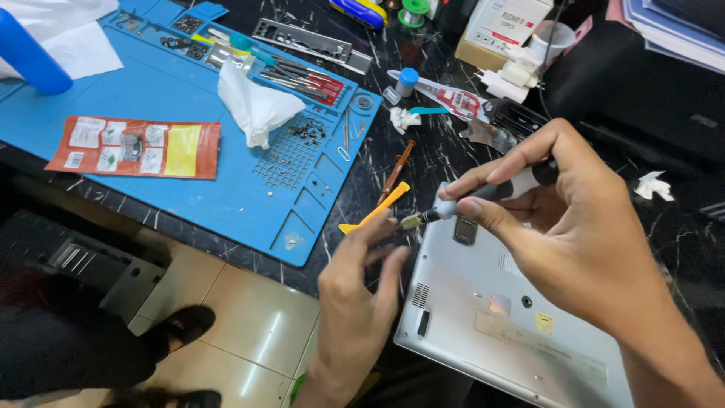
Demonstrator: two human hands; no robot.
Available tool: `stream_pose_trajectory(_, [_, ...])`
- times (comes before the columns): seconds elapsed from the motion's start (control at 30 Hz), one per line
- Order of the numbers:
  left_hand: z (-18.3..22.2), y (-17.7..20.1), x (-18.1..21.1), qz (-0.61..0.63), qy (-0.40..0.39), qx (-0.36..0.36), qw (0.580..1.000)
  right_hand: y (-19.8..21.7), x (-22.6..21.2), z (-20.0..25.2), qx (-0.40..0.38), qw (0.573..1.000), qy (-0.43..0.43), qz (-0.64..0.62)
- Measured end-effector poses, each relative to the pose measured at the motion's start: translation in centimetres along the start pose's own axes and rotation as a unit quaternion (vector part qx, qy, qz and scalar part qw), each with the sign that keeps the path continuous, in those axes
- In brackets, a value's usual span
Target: The person uses a screwdriver to remove screws from the bottom of a laptop, placing them on a blue mat. After removing all screws, the person uses a brush to clean dust from the laptop's vents and surface.
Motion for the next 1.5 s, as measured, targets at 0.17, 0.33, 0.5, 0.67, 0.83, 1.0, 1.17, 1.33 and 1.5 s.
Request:
stream_pose_trajectory(0.17, [-3.5,5.8,-1.3,-0.21,-0.022,0.069,0.975,-3.9,-0.3,-1.8,-0.009,0.997,0.029,-0.064])
stream_pose_trajectory(0.33, [-7.1,10.1,-4.6,-0.329,0.019,0.087,0.94,-7.0,-1.1,-4.1,-0.01,0.992,0.077,-0.101])
stream_pose_trajectory(0.5, [-9.1,11.3,-7.1,-0.402,0.027,0.048,0.914,-8.7,-1.7,-5.4,-0.001,0.992,0.059,-0.111])
stream_pose_trajectory(0.67, [-9.4,11.7,-7.5,-0.395,0.03,0.047,0.917,-9.4,-2.3,-6.0,0.003,0.994,0.046,-0.099])
stream_pose_trajectory(0.83, [-9.4,11.7,-7.7,-0.392,0.019,0.052,0.918,-9.6,-1.8,-6.1,0.011,0.994,0.056,-0.098])
stream_pose_trajectory(1.0, [-9.3,11.2,-8.0,-0.412,0.012,0.04,0.91,-8.1,-2.1,-5.1,0.032,0.994,0.052,-0.09])
stream_pose_trajectory(1.17, [-9.5,11.6,-8.4,-0.365,-0.006,0.046,0.93,-4.6,-0.7,-2.4,0.064,0.993,0.028,-0.09])
stream_pose_trajectory(1.33, [-9.7,11.7,-8.1,-0.334,-0.018,0.053,0.941,-2.2,0.9,-0.4,0.099,0.991,0.011,-0.087])
stream_pose_trajectory(1.5, [-9.6,11.7,-9.6,-0.396,-0.034,0.036,0.917,-2.8,1.6,-0.4,0.073,0.985,0.015,-0.156])
Point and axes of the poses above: each hand's wrist, its own z-axis away from the middle knuckle, its own y-axis out of the back of the hand, x = y × z, the point moved 2 cm from there along -z, towards the middle knuckle, and after that the axes turned 14 degrees about z, right-handed, at the moved point
